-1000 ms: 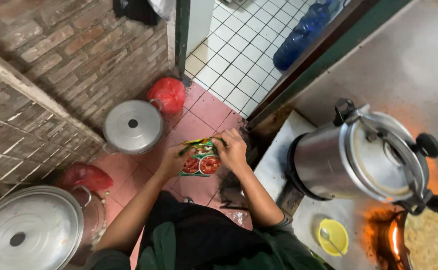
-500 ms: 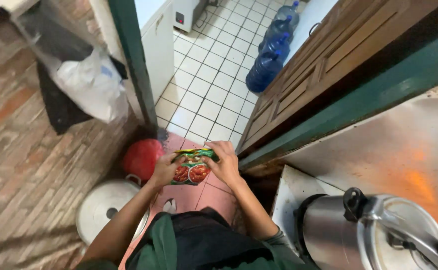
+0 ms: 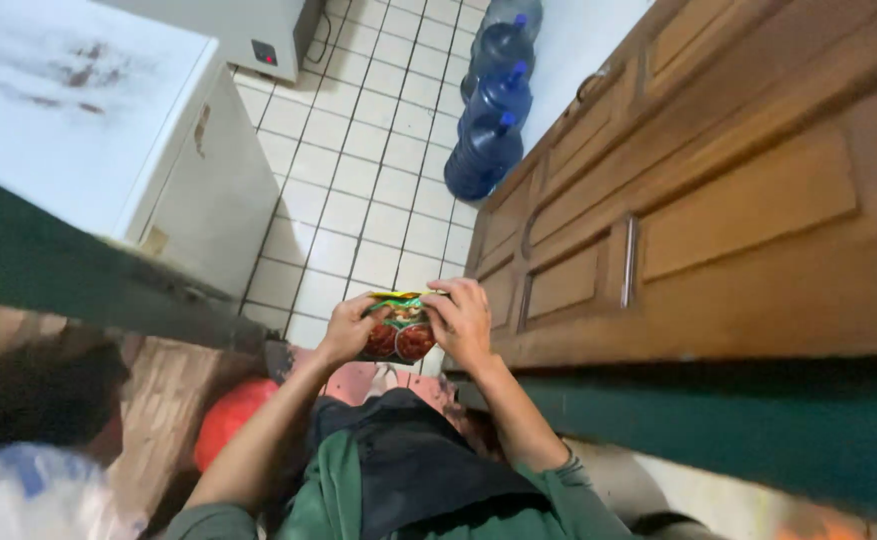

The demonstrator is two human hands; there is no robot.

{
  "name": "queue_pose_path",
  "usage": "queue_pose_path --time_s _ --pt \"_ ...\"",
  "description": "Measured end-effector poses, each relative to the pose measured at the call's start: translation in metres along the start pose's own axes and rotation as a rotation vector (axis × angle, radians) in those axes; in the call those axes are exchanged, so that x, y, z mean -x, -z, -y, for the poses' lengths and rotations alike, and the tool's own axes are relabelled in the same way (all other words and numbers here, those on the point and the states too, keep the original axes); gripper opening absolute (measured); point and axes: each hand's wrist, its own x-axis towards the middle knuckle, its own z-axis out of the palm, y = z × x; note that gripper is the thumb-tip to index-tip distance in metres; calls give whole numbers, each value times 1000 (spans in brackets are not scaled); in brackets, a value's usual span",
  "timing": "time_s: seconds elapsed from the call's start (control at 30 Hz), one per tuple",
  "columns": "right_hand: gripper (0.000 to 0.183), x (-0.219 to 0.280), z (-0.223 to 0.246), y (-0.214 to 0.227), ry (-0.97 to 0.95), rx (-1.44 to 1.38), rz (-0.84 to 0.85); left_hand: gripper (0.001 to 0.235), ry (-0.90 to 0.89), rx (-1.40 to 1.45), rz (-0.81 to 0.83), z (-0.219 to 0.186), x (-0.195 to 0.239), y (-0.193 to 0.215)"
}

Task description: Stirring various food dishes in large pots and woks, handling ingredient packages, and preparing chicken in a commercial kitchen.

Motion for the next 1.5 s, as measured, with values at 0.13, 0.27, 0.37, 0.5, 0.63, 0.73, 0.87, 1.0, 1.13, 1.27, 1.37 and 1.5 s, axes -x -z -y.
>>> queue_pose_path --time_s 0.13,0.27,0.37,0.5,0.63,0.73,0.87,1.0,1.13,1.27,1.37,1.5 --pt "29 -53 -72 -41 9 -39 84 20 66 -16 -5 33 -84 10" --pt "29 -114 -146 -99 34 -88 37 21 78 19 -26 72 -184 33" --pt "27 -149 -203 -147 21 -72 33 21 116 133 10 101 -255 48" --pt "24 -202 -290 -224 32 -78 34 19 117 106 43 170 -368 73" --pt "27 -272 -378 -278 42 -24 50 18 131 167 116 218 -497 87" --pt "35 -311 -435 -307 -37 -9 41 18 86 91 145 219 -577 95" --pt "32 -386 -517 -331 -44 70 -53 20 69 110 262 241 -701 97" --pt "31 -460 -602 -358 -29 210 -169 22 97 109 274 255 -834 99" --pt "24 -555 -692 -391 158 335 -232 22 8 127 222 288 -947 107" --pt "25 -633 -783 -440 147 229 -31 22 36 0 182 289 -1058 136" --pt "20 -702 -847 -474 229 220 -66 25 -31 40 191 309 -1153 157" --pt "17 -779 -927 -513 310 255 -57 25 89 98 281 327 -1272 175"
